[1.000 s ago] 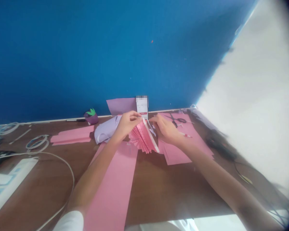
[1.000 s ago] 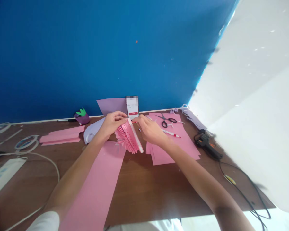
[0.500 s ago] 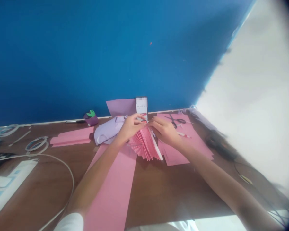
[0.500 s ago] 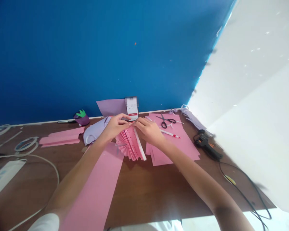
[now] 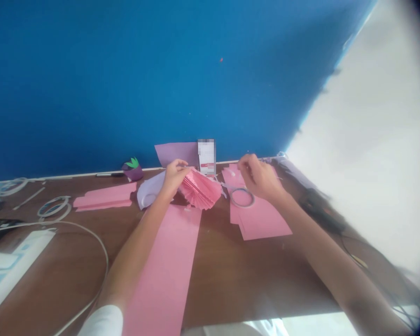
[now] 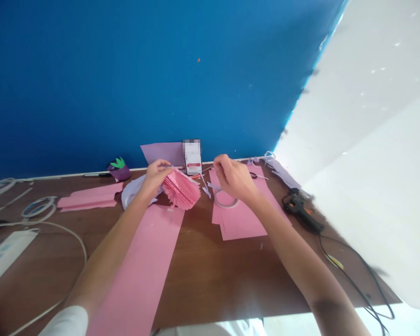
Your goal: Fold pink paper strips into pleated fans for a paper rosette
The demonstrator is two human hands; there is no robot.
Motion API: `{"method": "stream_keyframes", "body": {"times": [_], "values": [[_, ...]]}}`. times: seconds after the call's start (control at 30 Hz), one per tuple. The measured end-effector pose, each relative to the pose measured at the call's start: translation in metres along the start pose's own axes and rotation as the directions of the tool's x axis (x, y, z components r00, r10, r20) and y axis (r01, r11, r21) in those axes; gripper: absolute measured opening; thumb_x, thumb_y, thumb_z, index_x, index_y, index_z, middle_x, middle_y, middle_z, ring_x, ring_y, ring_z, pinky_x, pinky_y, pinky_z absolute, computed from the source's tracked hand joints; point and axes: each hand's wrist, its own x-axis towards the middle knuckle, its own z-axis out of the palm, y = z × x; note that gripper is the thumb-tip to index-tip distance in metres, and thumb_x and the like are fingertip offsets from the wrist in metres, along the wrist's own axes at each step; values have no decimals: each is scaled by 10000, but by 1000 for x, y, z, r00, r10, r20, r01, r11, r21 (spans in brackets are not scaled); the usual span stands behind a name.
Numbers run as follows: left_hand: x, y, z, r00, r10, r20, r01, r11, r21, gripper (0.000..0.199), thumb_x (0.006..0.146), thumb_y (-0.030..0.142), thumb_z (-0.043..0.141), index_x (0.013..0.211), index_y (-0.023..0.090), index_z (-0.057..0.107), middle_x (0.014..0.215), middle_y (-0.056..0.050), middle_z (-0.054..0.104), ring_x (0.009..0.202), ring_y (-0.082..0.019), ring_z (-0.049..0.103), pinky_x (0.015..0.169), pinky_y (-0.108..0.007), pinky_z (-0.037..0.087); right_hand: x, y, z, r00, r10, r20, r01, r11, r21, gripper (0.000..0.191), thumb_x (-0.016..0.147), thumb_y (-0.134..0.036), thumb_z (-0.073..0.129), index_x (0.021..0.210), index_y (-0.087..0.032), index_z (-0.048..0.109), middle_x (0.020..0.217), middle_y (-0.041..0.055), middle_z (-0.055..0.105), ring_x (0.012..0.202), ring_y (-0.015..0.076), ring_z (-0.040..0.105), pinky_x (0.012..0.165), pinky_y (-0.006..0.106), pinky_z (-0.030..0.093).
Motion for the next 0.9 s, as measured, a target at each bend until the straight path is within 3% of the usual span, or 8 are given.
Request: {"method": "stream_keyframes", "body": {"times": [0.13, 0.3, 0.57, 0.63, 0.73, 0.83, 0.9], "values": [[6, -4, -5, 998, -26, -61, 25, 1000, -15, 333, 615, 337, 758, 872, 185, 611, 707, -18, 653, 609, -161, 595, 574, -254, 424, 0, 11, -5, 977, 146, -154, -151, 988, -21, 139, 897, -250, 444, 1001, -212, 529, 785, 51, 641, 628, 190, 572, 611, 321, 420], [11, -8, -9, 993, -20, -118, 19, 1000, -14, 314, 597, 310, 745, 849, 177, 613, 711, -6, 638, 635, -146, 580, 605, -245, 416, 5, 22, -11, 910, 297, -289, -317, 948, -26, 159, 864, -253, 465, 1000, -210, 535, 741, 46, 610, 600, 195, 555, 607, 340, 422], [15, -12, -12, 985, -30, -172, 18, 997, -69, 281, 578, 290, 733, 795, 171, 600, 713, -4, 622, 654, -134, 566, 617, -237, 408, 10, 35, -31, 795, 358, -491, -394, 919, 32, 96, 846, -208, 467, 912, -236, 531, 688, 28, 583, 593, 193, 545, 617, 352, 418], [13, -10, -10, 986, -38, -162, 25, 996, -82, 279, 575, 286, 735, 788, 170, 599, 718, -4, 622, 662, -135, 567, 625, -238, 411, 10, 37, -30, 791, 387, -473, -391, 915, 96, 125, 862, -212, 465, 944, -239, 554, 724, 33, 623, 618, 197, 577, 628, 352, 438], [10, -4, -7, 990, -54, -132, 39, 993, -111, 265, 589, 292, 725, 791, 172, 601, 714, 3, 612, 652, -129, 560, 632, -241, 416, 10, 42, -19, 845, 384, -371, -347, 923, 166, 222, 836, -194, 488, 1012, -238, 616, 951, 65, 691, 722, 195, 635, 679, 358, 492], [7, 1, -2, 995, -30, -94, 18, 992, -127, 252, 618, 304, 710, 807, 176, 605, 741, 5, 615, 661, -127, 567, 645, -243, 427, 9, 43, -7, 908, 360, -213, -322, 927, 194, 283, 771, -175, 535, 1006, -217, 688, 1252, 104, 617, 853, 199, 656, 738, 373, 532], [5, 4, 1, 998, -8, -67, -1, 990, -138, 254, 631, 308, 710, 824, 181, 606, 756, 5, 619, 672, -130, 575, 646, -243, 432, 9, 38, -3, 920, 383, -87, -348, 897, 274, 204, 796, -228, 563, 933, -202, 711, 1279, 113, 604, 985, 230, 647, 808, 387, 537]]}}
